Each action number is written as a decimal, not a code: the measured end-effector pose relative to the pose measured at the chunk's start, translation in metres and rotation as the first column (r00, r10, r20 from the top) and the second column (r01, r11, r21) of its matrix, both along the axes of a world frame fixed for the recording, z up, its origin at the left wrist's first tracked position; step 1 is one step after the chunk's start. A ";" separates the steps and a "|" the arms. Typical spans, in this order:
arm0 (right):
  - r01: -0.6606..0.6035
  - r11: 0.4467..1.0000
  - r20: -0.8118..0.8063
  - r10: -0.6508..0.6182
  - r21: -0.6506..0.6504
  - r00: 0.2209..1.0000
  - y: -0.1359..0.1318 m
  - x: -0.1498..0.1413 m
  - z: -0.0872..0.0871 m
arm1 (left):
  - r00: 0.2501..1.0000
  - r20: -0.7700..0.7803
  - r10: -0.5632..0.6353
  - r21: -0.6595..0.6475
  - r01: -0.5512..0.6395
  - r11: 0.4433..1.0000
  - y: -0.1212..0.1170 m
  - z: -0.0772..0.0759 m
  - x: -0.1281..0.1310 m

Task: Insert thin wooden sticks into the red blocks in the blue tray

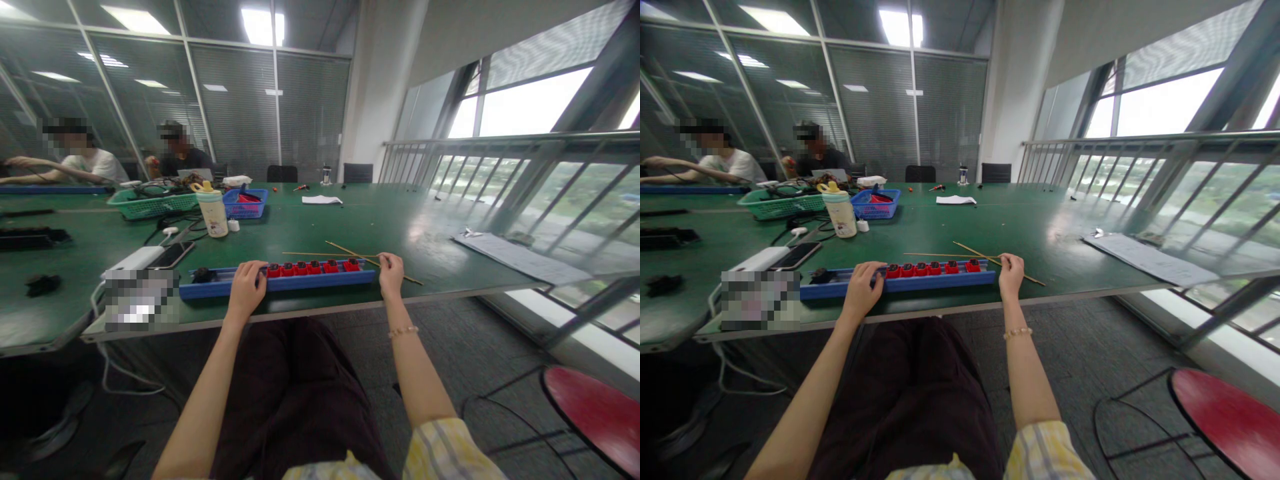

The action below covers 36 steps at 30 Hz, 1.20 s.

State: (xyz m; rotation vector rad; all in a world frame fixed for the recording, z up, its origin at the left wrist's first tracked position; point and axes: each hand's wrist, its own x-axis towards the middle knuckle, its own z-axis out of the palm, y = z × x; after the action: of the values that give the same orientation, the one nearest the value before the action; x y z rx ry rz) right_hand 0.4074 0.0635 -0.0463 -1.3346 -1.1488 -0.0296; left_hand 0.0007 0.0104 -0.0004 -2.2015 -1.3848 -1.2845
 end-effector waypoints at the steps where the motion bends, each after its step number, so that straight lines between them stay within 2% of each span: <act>1: 0.010 1.000 -0.009 -0.010 0.010 1.000 0.000 0.000 0.000 | 1.000 0.000 0.000 0.002 0.000 1.000 0.000 0.000 0.000; 9: 0.032 0.999 -0.006 -0.032 0.016 0.999 -0.003 -0.001 0.002 | 1.000 -0.009 0.004 0.014 -0.004 1.000 0.000 0.001 0.001; 15: 0.126 0.992 -0.025 -0.127 -0.008 0.992 -0.008 -0.004 0.007 | 1.000 -0.008 -0.002 0.025 0.002 1.000 0.000 0.000 0.000; 22: 0.177 0.984 0.052 -0.178 0.010 0.983 -0.014 -0.010 0.013 | 1.000 -0.004 -0.001 0.022 0.001 1.000 0.000 0.001 0.001; 26: 0.240 0.967 0.080 -0.234 -0.082 0.969 -0.016 -0.003 0.014 | 1.000 0.003 -0.001 0.015 0.001 1.000 -0.001 0.001 0.001; 29: 0.278 0.940 0.116 -0.259 -0.198 0.959 -0.019 0.012 0.015 | 1.000 0.004 -0.008 0.008 0.008 1.000 -0.001 0.001 0.000; 36: 0.244 0.830 0.183 -0.173 -0.502 0.968 -0.028 0.051 0.019 | 1.000 0.012 -0.003 -0.010 0.003 1.000 -0.001 0.000 -0.001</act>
State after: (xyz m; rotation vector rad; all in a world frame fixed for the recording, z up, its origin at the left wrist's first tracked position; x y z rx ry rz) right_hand 0.4580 0.0357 -0.0277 -1.9695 -1.1583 0.0409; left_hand -0.0004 0.0098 -0.0001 -2.2070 -1.3957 -1.2962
